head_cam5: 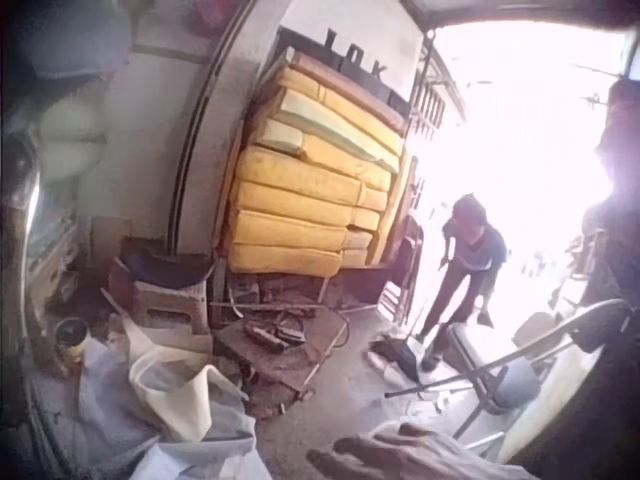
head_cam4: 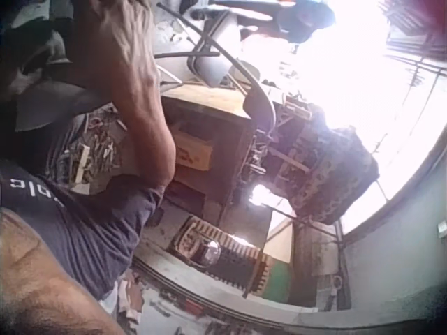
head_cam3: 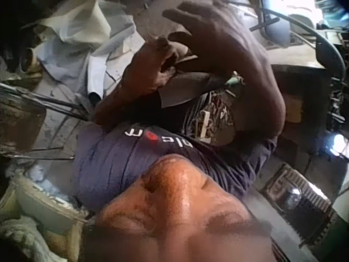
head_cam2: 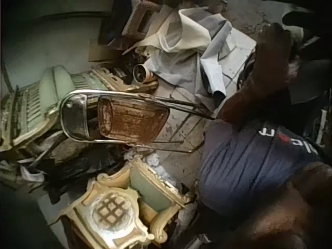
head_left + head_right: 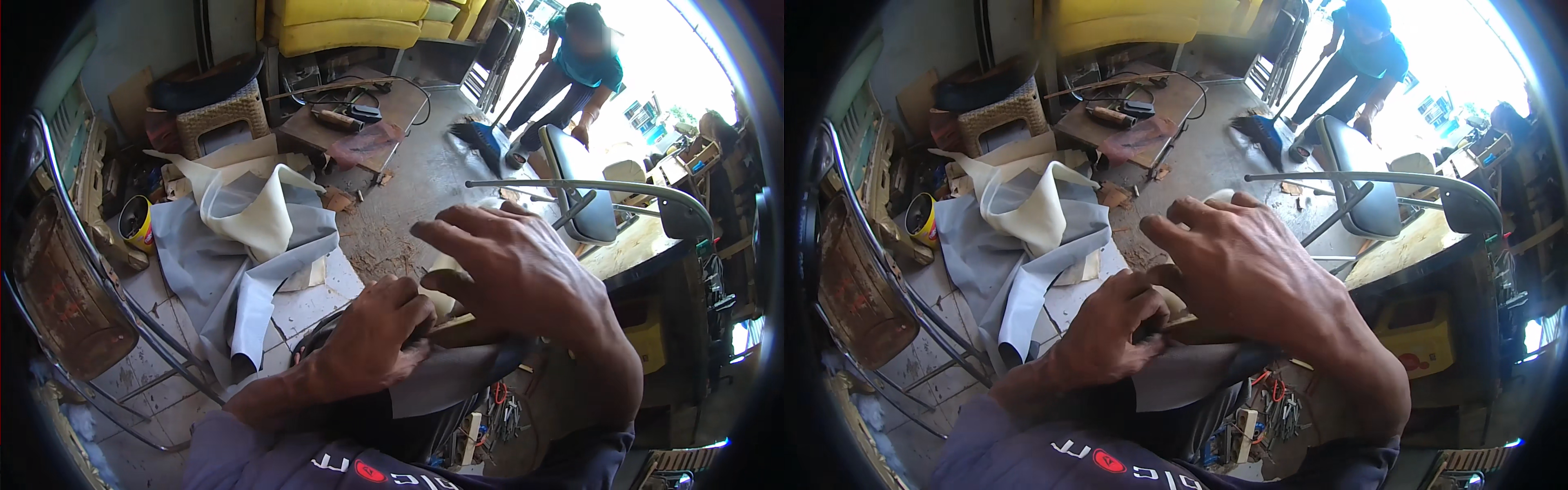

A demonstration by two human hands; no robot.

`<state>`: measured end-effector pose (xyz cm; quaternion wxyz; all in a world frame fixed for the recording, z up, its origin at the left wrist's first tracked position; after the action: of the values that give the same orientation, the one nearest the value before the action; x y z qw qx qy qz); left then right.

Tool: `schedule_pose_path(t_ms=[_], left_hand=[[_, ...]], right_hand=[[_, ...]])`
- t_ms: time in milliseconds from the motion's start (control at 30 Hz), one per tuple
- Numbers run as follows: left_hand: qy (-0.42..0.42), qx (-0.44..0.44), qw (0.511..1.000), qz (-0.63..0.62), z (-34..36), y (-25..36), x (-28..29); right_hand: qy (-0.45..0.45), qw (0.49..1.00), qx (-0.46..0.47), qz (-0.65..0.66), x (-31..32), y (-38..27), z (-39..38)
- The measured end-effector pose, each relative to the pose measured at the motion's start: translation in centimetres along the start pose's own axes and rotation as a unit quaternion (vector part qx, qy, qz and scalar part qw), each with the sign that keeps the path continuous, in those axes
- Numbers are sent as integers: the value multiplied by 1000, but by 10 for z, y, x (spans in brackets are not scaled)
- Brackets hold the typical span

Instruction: The person reupholsters a furniture component by stretching black vinyl fabric over a foam and wood base, securing the fabric with a pneumatic stapler, and trimming the excess fabric with scissors.

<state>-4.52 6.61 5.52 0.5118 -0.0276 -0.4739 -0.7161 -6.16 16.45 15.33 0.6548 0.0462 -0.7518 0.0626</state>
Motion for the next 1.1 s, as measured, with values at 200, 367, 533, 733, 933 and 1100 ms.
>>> schedule_pose_path(t_ms=[200,367,533,733,933,1100], left_hand=[[74,-10,997,34,-9,7,4],[113,-32,992,38,-14,5,5],[157,-9,988,-2,-14,-1,4],[181,18,983,-19,-16,-7,4],[210,5,978,-1,-21,-7,6],[142,-21,986,83,-7,6,7]], right_hand=[[40,993,88,-62,5,-12,-10],[59,996,56,-34,1,10,-20],[57,996,60,-39,4,22,-35],[23,998,20,48,-12,35,-38],[115,992,47,-6,6,22,-43],[126,989,78,-9,6,26,-43]])
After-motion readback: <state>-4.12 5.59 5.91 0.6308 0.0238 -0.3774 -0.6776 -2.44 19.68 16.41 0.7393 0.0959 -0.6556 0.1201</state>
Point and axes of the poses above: each hand's wrist, its own z-axis towards the middle knuckle, its own x-axis out of the back of the hand, y = z × x, the point moved 8 cm from there along z, towards the middle knuckle, and after that the axes turned 10 degrees about -x, right-handed, at the moved point
